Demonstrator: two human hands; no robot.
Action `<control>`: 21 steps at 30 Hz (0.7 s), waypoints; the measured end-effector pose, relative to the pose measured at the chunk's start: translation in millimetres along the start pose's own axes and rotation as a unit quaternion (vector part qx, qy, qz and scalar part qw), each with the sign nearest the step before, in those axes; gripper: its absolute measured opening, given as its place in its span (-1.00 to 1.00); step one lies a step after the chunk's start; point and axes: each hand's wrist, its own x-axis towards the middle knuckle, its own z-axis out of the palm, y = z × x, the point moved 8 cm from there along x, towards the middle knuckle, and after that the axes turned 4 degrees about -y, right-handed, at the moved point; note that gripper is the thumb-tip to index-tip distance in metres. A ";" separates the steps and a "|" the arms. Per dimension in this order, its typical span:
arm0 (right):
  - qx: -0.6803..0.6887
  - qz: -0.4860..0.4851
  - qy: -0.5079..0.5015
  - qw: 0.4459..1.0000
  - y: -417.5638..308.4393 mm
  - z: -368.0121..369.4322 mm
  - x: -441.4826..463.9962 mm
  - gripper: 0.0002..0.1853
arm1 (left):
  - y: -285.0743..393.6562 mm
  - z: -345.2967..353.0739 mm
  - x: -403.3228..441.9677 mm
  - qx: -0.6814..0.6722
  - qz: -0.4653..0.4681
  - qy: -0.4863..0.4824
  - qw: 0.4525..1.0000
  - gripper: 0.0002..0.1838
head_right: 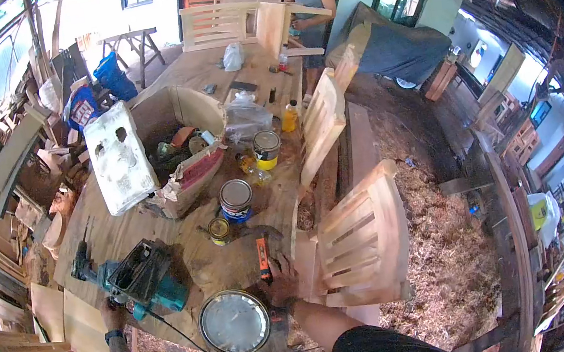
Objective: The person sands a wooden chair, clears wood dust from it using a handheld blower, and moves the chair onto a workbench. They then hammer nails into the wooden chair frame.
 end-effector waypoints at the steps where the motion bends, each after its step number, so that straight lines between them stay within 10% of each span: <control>1: 0.004 0.002 0.000 1.000 -0.8 0.3 -0.3 -0.06 | -8.3 1.2 -0.7 -0.038 0.013 -0.003 0.999 -0.84; 9: 0.001 0.012 -0.010 1.000 -7.2 -7.6 1.5 -0.04 | 0.2 -18.9 -3.3 0.124 0.157 -0.011 0.980 -0.86; 21: 0.018 0.008 0.022 1.000 -1.4 -7.8 -0.8 -0.02 | -92.2 -105.6 -200.9 -0.014 -0.166 0.028 0.986 -0.77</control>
